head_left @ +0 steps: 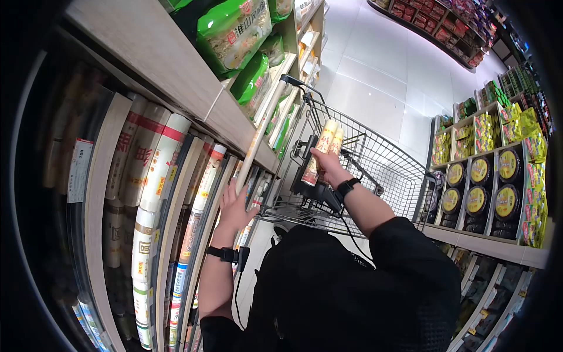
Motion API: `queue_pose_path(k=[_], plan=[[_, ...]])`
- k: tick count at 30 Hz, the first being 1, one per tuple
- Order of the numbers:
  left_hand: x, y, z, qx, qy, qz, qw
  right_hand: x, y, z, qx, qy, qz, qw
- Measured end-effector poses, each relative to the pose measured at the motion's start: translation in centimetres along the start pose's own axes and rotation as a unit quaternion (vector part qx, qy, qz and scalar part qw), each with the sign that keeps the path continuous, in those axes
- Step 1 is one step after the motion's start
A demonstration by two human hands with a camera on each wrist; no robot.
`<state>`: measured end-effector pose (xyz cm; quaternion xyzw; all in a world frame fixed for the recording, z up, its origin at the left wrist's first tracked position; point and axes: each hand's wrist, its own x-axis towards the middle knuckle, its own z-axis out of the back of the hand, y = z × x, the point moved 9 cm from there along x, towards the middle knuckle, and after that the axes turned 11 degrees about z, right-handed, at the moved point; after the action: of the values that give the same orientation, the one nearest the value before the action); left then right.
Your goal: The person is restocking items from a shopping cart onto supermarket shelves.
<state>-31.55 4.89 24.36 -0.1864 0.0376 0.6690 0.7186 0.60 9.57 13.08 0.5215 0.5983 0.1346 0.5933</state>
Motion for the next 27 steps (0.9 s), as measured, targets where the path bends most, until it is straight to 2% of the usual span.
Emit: queue_pose_path(k=[1,3,6,7,9,10,13,14,15,17,18,19,21,23,25,26,27], plan=[[0.0,0.5,-1.1,-0.004,0.039,0.005,0.999,4.2,-2.8,1.1,0.001,-0.013,-0.004,1.0],[0.0,0.6,-1.4,-0.016,0.024,0.0,1.0,6.7,-4.1,3.0,-0.127,-0.075,-0.011,0.989],[0.2,0.2,-1.9,-0.034,0.048,0.013,0.998,10.2,-3.6,4.9,-0.3,-0.065,0.053,0.95],[0.1,-0.1,-1.9,-0.037,0.049,0.011,0.998,10.1,-2.7,5.3,-0.359,-0.052,0.058,0.93],[-0.1,-0.2,-2.0,-0.02,0.049,0.03,0.998,8.8,-0.7,5.0,-0.528,-0.106,0.082,0.839],[-0.3,-0.2,-2.0,-0.024,0.038,0.033,0.998,8.2,-0.3,3.9,-0.578,-0.071,0.081,0.809],[-0.5,0.1,-1.9,-0.029,0.047,0.04,0.998,6.8,0.5,2.4,-0.64,-0.093,0.139,0.75],[-0.4,0.1,-1.8,-0.032,0.035,0.035,0.998,6.2,0.9,1.5,-0.649,-0.076,0.211,0.727],[-0.5,0.2,-1.8,-0.031,0.036,0.032,0.998,5.2,0.9,0.1,-0.677,-0.037,0.252,0.69],[-0.7,0.4,-1.7,-0.032,0.045,0.039,0.998,2.0,-0.4,-2.5,-0.765,0.093,0.26,0.581],[-0.8,0.5,-1.6,-0.008,0.062,0.045,0.997,1.3,-2.5,-2.9,-0.815,0.173,0.192,0.519],[-0.8,0.6,-1.3,-0.006,0.062,0.043,0.997,1.3,-3.7,-2.6,-0.814,0.171,0.192,0.521],[-0.8,0.7,-1.0,-0.018,0.082,0.047,0.995,1.3,-5.3,-2.3,-0.856,0.149,0.2,0.452],[-0.6,0.4,-0.9,-0.022,0.091,0.05,0.994,2.3,-5.7,-2.3,-0.86,0.156,0.171,0.454],[-0.5,0.3,-1.2,-0.026,0.098,0.056,0.993,3.8,-6.6,-2.4,-0.872,0.164,0.156,0.434],[-0.6,0.4,-1.4,-0.025,0.095,0.056,0.994,4.2,-7.2,-2.4,-0.885,0.156,0.166,0.406],[-0.6,0.4,-1.5,-0.024,0.093,0.057,0.994,4.2,-6.9,-2.4,-0.884,0.156,0.168,0.407]])
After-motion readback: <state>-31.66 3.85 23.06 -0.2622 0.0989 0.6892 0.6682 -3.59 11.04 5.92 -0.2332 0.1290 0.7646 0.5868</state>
